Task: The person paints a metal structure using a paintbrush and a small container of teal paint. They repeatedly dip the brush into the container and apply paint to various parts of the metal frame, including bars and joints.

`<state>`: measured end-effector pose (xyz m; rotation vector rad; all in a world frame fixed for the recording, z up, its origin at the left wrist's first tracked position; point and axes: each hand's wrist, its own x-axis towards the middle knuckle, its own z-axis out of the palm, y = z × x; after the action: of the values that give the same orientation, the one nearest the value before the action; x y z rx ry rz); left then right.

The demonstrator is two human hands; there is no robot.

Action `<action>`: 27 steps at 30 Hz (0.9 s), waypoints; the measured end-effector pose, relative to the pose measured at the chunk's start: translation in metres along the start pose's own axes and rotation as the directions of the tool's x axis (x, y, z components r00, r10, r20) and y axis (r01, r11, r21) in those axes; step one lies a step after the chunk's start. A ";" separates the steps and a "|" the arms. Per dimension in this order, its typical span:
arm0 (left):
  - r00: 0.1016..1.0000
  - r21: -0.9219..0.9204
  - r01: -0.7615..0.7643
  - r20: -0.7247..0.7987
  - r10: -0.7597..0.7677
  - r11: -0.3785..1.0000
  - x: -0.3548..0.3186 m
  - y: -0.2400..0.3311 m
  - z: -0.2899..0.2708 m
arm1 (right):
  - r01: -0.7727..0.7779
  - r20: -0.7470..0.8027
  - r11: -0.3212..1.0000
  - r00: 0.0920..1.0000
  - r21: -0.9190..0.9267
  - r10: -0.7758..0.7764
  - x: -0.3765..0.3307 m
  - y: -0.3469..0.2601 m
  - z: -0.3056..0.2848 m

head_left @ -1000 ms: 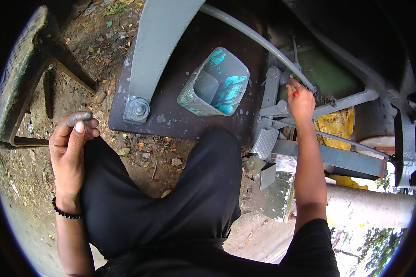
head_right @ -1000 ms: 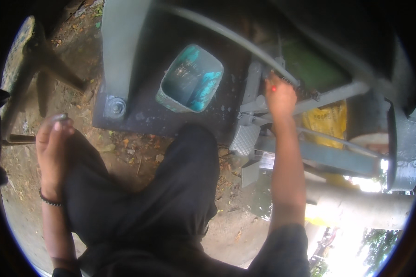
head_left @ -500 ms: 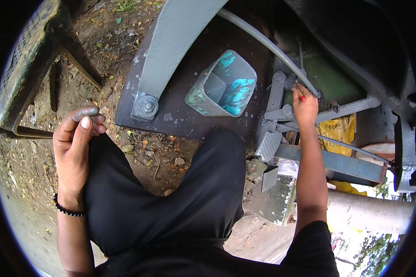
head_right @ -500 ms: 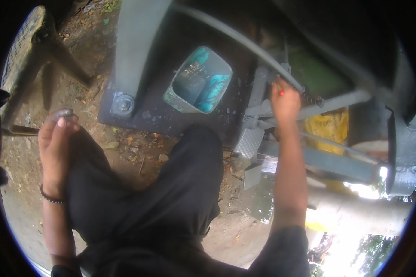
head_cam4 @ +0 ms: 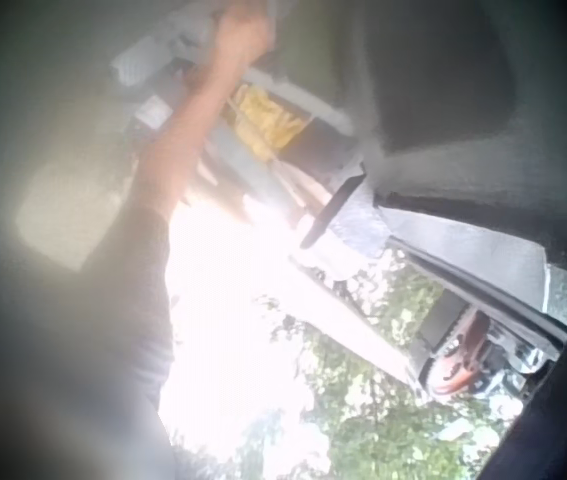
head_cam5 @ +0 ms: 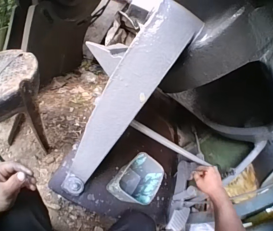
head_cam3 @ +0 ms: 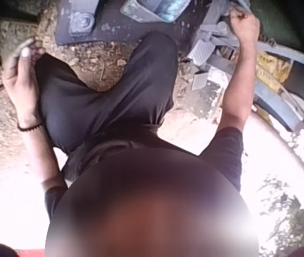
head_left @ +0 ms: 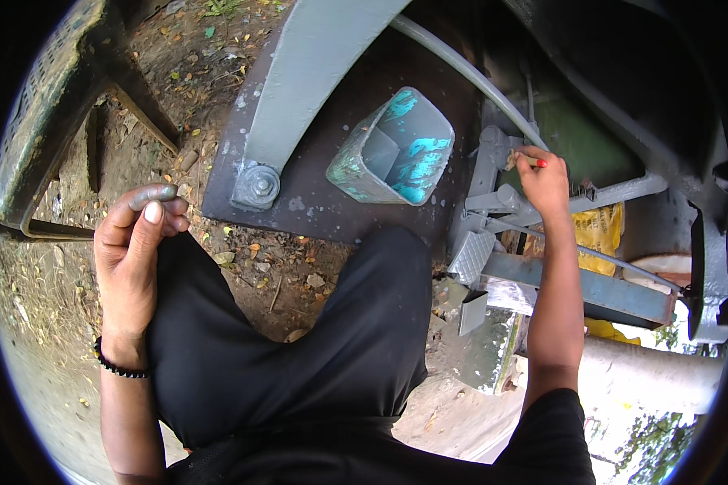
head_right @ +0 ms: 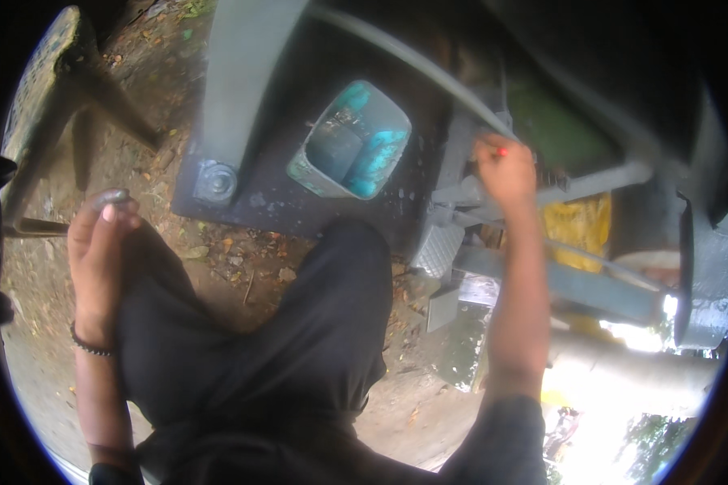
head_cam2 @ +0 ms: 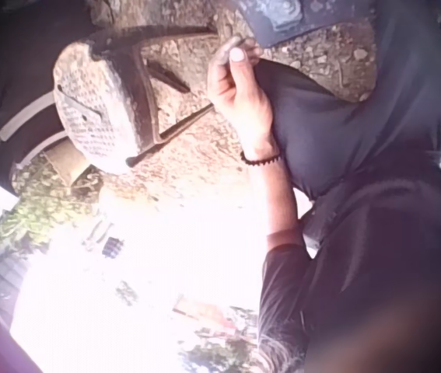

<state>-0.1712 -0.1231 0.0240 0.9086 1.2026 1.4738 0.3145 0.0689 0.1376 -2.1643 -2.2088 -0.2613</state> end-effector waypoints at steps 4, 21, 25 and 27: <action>1.000 0.008 0.014 -0.003 -0.014 1.000 -0.002 0.001 0.001 | 0.073 -0.108 0.997 0.992 0.009 -0.072 -0.001 -0.004 0.004; 1.000 -0.012 -0.012 0.000 0.012 1.000 0.003 -0.001 -0.008 | -0.065 -0.081 0.997 0.994 0.037 0.068 0.010 -0.008 0.000; 1.000 0.024 -0.013 -0.009 0.013 1.000 0.004 -0.001 -0.008 | -0.048 -0.013 0.995 0.999 -0.087 0.047 0.006 -0.021 0.007; 1.000 0.007 -0.025 0.008 0.025 1.000 0.003 0.000 -0.009 | -0.045 -0.063 0.994 0.997 -0.097 0.039 0.004 -0.024 0.008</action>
<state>-0.1798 -0.1223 0.0216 0.9365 1.1954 1.4858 0.2910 0.0740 0.1281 -2.2169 -2.1586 -0.4377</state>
